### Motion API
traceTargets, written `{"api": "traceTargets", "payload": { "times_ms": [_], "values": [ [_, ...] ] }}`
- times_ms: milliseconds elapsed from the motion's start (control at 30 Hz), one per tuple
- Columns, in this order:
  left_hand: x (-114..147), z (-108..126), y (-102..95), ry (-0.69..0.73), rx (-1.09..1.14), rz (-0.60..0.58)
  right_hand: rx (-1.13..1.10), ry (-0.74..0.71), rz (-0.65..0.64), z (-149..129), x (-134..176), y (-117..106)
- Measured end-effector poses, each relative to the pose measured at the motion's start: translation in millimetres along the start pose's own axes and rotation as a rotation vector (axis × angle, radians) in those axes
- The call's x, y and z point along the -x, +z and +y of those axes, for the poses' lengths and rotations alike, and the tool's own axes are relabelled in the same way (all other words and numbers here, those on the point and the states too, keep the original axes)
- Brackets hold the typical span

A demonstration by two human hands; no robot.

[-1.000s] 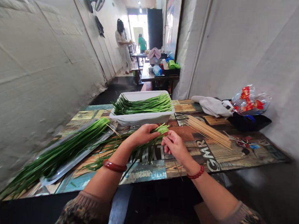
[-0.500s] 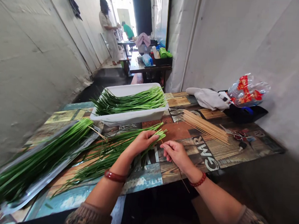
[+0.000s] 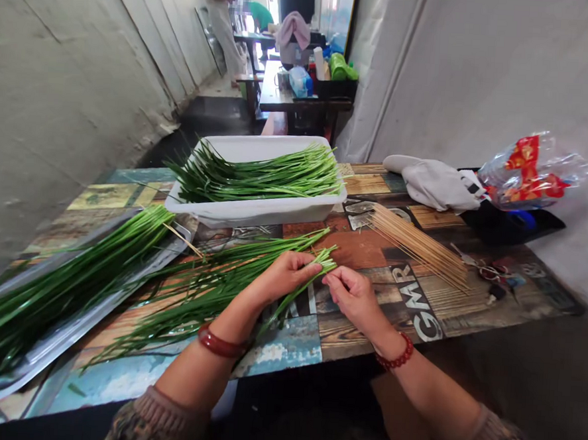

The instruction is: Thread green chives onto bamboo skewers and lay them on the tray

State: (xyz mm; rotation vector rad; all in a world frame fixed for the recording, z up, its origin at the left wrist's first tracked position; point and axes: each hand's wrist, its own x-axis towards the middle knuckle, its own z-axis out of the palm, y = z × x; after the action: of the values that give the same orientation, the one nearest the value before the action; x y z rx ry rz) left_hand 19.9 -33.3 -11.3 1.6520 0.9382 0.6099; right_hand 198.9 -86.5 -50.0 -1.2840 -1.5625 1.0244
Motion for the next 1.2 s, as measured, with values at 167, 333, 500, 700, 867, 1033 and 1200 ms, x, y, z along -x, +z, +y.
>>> {"api": "traceTargets", "payload": {
  "times_ms": [167, 333, 500, 700, 867, 1033, 1200],
  "values": [
    [1.5, 2.4, 0.4, 0.021, 0.006, -0.048, -0.059, 0.062, -0.05, -0.3, 3.4, -0.2],
    [4.2, 12.6, -1.2, 0.013, 0.032, -0.047, -0.207, 0.157, -0.121, -6.6, 6.1, -2.2],
    [4.6, 19.3, 3.1, 0.012, -0.044, -0.079, -0.376, 0.19, -0.056, -11.5, -1.2, 3.0],
    [9.9, 8.0, -2.5, 0.013, -0.166, -0.006, -0.273, 0.093, 0.031, -7.0, -4.4, 12.0],
    [16.1, 2.2, -2.1, -0.032, -0.23, -0.024, -0.342, 0.194, -0.049, -5.2, -2.6, 8.1],
    [11.6, -0.8, 2.3, -0.004, -0.283, -0.009, -0.319, 0.221, -0.045, -6.7, -5.3, 7.9],
    [17.4, 12.0, -14.5, 0.058, -0.425, 0.28, -0.192, 0.141, 0.017, 2.1, -15.0, 9.5]
  ]
}}
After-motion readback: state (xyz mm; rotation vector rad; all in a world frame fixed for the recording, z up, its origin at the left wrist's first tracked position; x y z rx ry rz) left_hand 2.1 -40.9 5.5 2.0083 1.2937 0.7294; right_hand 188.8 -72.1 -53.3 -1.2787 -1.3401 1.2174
